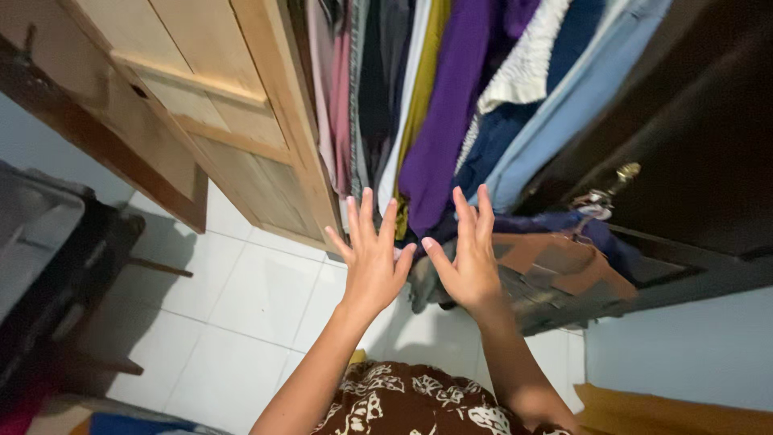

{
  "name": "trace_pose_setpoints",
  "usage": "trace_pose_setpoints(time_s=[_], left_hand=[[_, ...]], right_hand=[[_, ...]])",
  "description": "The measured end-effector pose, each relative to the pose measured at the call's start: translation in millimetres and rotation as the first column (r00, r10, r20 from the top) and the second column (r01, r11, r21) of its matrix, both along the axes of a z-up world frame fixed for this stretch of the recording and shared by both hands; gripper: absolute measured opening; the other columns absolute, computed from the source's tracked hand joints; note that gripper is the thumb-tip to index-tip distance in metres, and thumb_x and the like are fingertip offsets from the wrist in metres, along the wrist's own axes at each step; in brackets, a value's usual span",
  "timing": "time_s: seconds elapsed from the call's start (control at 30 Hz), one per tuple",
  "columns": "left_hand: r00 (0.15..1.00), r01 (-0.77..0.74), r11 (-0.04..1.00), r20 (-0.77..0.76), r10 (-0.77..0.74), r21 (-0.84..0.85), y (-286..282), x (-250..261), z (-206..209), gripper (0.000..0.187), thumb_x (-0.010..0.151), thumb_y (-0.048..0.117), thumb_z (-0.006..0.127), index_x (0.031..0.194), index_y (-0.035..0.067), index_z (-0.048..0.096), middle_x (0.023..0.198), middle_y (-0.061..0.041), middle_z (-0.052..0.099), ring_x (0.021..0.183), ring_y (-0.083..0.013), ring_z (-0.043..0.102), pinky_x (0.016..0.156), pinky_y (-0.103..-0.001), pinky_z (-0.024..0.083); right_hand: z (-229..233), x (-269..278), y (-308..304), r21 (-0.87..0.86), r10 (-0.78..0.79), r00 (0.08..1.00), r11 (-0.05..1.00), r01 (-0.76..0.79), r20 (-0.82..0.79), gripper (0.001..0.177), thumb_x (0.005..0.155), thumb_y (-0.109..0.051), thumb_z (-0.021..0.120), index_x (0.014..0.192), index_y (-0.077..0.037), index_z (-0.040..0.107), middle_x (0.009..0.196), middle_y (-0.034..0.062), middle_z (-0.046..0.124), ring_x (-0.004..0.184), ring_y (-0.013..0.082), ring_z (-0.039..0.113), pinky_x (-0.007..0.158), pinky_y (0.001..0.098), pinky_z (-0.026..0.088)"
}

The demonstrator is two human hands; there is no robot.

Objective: The person removes several garments on hangers from a wardrobe, takes them off the hangers, folds them, and places them into an open suitcase.

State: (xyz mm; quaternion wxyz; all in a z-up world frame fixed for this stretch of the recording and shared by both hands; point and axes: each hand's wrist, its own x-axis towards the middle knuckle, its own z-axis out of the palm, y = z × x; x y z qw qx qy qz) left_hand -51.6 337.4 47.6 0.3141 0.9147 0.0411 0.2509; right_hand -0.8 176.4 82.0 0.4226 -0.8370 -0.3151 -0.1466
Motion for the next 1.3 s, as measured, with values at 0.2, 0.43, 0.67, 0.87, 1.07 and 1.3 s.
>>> trace_pose_setpoints(time_s=[0.2, 0.43, 0.67, 0.87, 1.07, 1.3], left_hand=[[0.992, 0.108, 0.994, 0.058, -0.108, -0.008, 67.6, 34.5, 24.5, 0.068, 0.089, 0.024, 0.070, 0.150, 0.006, 0.045, 0.165, -0.026, 0.016, 0.153, -0.0512, 0.007, 0.111, -0.078, 0.001], [0.951, 0.196, 0.979, 0.255, -0.174, -0.062, 112.7, 98.2, 49.5, 0.056, 0.092, 0.022, 0.069, 0.143, 0.003, 0.054, 0.162, -0.026, 0.030, 0.151, -0.0504, 0.024, 0.119, -0.062, 0.019], [0.894, 0.360, 0.911, 0.354, -0.274, -0.204, 128.5, 168.2, 90.6, 0.042, 0.091, 0.009, 0.068, 0.132, 0.003, 0.061, 0.141, -0.017, 0.060, 0.130, -0.0360, 0.059, 0.108, -0.040, 0.047], [0.770, 0.582, 0.773, 0.478, -0.423, -0.254, 127.3, 249.0, 129.7, 0.035, 0.097, 0.002, 0.059, 0.132, 0.002, 0.061, 0.140, -0.017, 0.061, 0.135, -0.0334, 0.060, 0.115, -0.038, 0.045], [0.750, 0.598, 0.747, 0.533, -0.392, -0.292, 112.2, 315.3, 150.5, 0.040, 0.096, 0.000, 0.057, 0.136, 0.000, 0.055, 0.146, -0.021, 0.054, 0.141, -0.0368, 0.052, 0.119, -0.040, 0.039], [0.878, 0.368, 0.864, 0.434, -0.201, -0.344, 120.6, 354.7, 144.0, 0.041, 0.094, 0.003, 0.061, 0.134, 0.002, 0.056, 0.137, -0.021, 0.058, 0.132, -0.0373, 0.055, 0.113, -0.040, 0.040]], right_hand=[[20.6, 24.4, 61.2, 0.139, -0.019, 0.978, 0.989, 0.048, -0.209, 0.081, 0.092, -0.027, 0.069, 0.160, -0.008, 0.030, 0.170, 0.0275, 0.014, 0.131, 0.0344, 0.054, 0.073, 0.0367, 0.049], [21.8, 96.5, 93.0, 0.058, -0.042, 0.999, 0.997, 0.043, -0.020, 0.074, 0.093, -0.013, 0.072, 0.156, -0.003, 0.036, 0.164, 0.0245, 0.026, 0.143, 0.0319, 0.043, 0.115, 0.0398, 0.039], [57.0, 183.6, 98.7, 0.407, 0.146, 0.946, 0.913, -0.017, -0.288, 0.071, 0.096, -0.007, 0.058, 0.160, -0.001, 0.027, 0.167, 0.0144, 0.031, 0.153, 0.0277, 0.034, 0.123, 0.0411, 0.027], [109.2, 249.2, 116.4, 0.668, 0.396, 0.900, 0.721, -0.183, -0.180, 0.067, 0.100, -0.006, 0.053, 0.161, 0.003, 0.026, 0.171, 0.0157, 0.027, 0.159, 0.0299, 0.028, 0.127, 0.0427, 0.023], [122.1, 295.5, 151.6, 0.773, 0.448, 0.890, 0.595, -0.222, -0.089, 0.073, 0.099, -0.005, 0.054, 0.163, 0.004, 0.020, 0.173, 0.0170, 0.019, 0.163, 0.0299, 0.017, 0.131, 0.0420, 0.016], [96.4, 321.7, 170.8, 0.728, 0.517, 0.824, 0.654, -0.206, -0.231, 0.085, 0.103, -0.021, 0.056, 0.170, 0.001, 0.008, 0.156, 0.0206, 0.039, 0.118, 0.0224, 0.039, 0.110, 0.0347, 0.029]])
